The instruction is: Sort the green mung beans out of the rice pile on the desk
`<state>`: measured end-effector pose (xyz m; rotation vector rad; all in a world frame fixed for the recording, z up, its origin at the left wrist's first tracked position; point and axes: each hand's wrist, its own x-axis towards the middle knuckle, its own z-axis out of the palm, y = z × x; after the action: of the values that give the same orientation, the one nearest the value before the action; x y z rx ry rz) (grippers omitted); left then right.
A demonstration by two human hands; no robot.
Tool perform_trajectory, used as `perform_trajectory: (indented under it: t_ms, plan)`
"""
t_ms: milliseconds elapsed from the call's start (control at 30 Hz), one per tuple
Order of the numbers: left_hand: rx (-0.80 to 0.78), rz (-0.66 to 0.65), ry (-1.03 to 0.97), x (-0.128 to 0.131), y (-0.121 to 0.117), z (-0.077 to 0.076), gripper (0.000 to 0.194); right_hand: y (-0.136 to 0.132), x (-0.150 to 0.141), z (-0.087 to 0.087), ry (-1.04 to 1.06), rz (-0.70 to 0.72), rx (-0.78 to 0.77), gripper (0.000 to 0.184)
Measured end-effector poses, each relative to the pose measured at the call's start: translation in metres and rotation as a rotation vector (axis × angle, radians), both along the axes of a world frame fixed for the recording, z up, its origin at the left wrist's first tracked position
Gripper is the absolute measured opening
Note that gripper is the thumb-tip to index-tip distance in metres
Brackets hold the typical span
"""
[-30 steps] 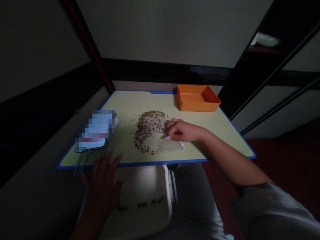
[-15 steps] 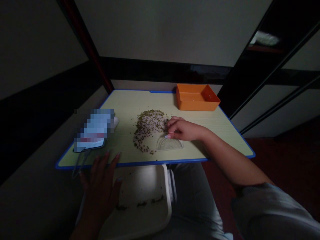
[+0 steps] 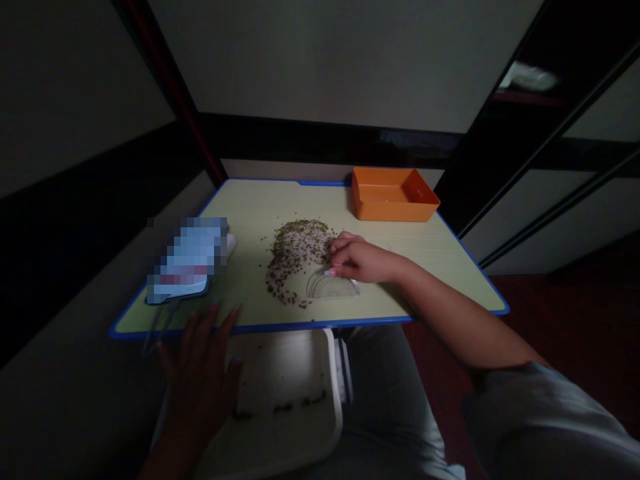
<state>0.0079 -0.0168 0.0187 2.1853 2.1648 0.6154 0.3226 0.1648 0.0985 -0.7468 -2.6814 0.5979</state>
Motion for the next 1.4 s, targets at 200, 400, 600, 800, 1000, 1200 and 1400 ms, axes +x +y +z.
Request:
perform_trajectory:
  t_ms: [200, 400, 600, 800, 1000, 1200, 1400]
  plan:
    - [0.003, -0.001, -0.006, 0.001, 0.0, 0.002, 0.057, 0.003, 0.002, -0.001, 0.025, 0.08, -0.018, 0.039]
    - [0.013, -0.01, -0.011, 0.0, 0.0, 0.001, 0.058, 0.003, 0.005, 0.003, 0.049, 0.105, -0.038, 0.043]
    - [0.006, -0.011, -0.014, -0.001, 0.001, 0.0, 0.059, 0.002, 0.004, 0.003, 0.031, 0.157, -0.058, 0.041]
    - [0.002, -0.001, -0.025, 0.002, 0.001, 0.003, 0.056, 0.002, 0.003, 0.004, 0.029, 0.168, -0.058, 0.04]
    - [0.004, -0.004, -0.03, 0.004, 0.0, 0.006, 0.056, -0.002, 0.006, 0.011, 0.076, 0.194, -0.097, 0.042]
    - [-0.001, -0.005, -0.02, 0.003, 0.0, 0.005, 0.057, -0.005, 0.002, 0.012, 0.037, 0.244, -0.128, 0.039]
    - [-0.017, 0.002, -0.016, 0.001, 0.001, 0.003, 0.059, -0.005, 0.002, 0.012, 0.014, 0.217, -0.114, 0.038]
